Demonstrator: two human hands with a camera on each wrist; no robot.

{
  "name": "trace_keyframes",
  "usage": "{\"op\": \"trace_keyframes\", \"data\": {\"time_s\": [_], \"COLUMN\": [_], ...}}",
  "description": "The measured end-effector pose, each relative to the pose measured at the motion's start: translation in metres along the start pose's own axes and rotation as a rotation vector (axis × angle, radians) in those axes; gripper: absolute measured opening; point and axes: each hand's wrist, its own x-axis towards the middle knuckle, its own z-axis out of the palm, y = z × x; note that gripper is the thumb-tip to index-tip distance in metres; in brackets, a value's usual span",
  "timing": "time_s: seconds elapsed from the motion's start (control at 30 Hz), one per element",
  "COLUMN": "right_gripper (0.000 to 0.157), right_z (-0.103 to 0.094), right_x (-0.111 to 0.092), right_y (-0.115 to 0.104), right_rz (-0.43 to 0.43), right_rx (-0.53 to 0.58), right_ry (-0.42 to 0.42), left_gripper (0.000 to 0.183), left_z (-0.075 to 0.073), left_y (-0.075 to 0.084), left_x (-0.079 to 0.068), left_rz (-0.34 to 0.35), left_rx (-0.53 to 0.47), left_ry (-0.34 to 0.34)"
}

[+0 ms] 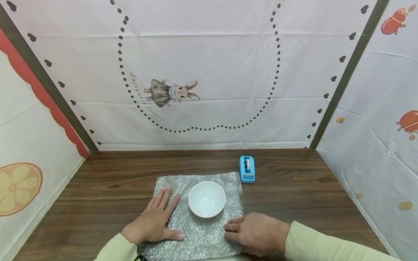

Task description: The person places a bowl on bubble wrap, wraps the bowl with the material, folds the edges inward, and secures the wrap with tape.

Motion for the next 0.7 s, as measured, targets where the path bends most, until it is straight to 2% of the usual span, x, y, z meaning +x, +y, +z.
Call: {"op": "trace_keyframes", "data": {"time_s": [0.1,0.2,0.43,0.5,0.7], "right_gripper": [0.047,0.050,0.061,0.062,0.062], "right_z": [0.0019,0.0027,0.0040,0.0041,0.0017], "right_x": [-0.0001,0.0000,0.0000,-0.0002,-0.0010], "right_y": [-0.0018,-0.0031,-0.0052,-0.0047,-0.0002], "right_rz": [0.004,0.010,-0.003,-0.005,-0.005], "right_rx": [0.008,0.027,-0.133,-0.146,-0.073], "right_ry": [0.017,-0.001,0.033,0.044,0.052], "left_gripper": [0.128,0.127,0.127,0.127,0.128], "left_z": [-0.0001,-0.0003,-0.0002,-0.0001,-0.0007], "left_y": [-0.0001,-0.0004,-0.0010,-0.0009,-0.0005], "left_x": [-0.0002,-0.0005,0.0002,0.0004,0.0005], "left_rz": [0.000,-0.004,-0.005,-0.004,-0.005], "left_rx": [-0.003,-0.005,-0.007,-0.008,0.000], "left_ry": [0.002,-0.001,-0.005,-0.006,-0.004]}}
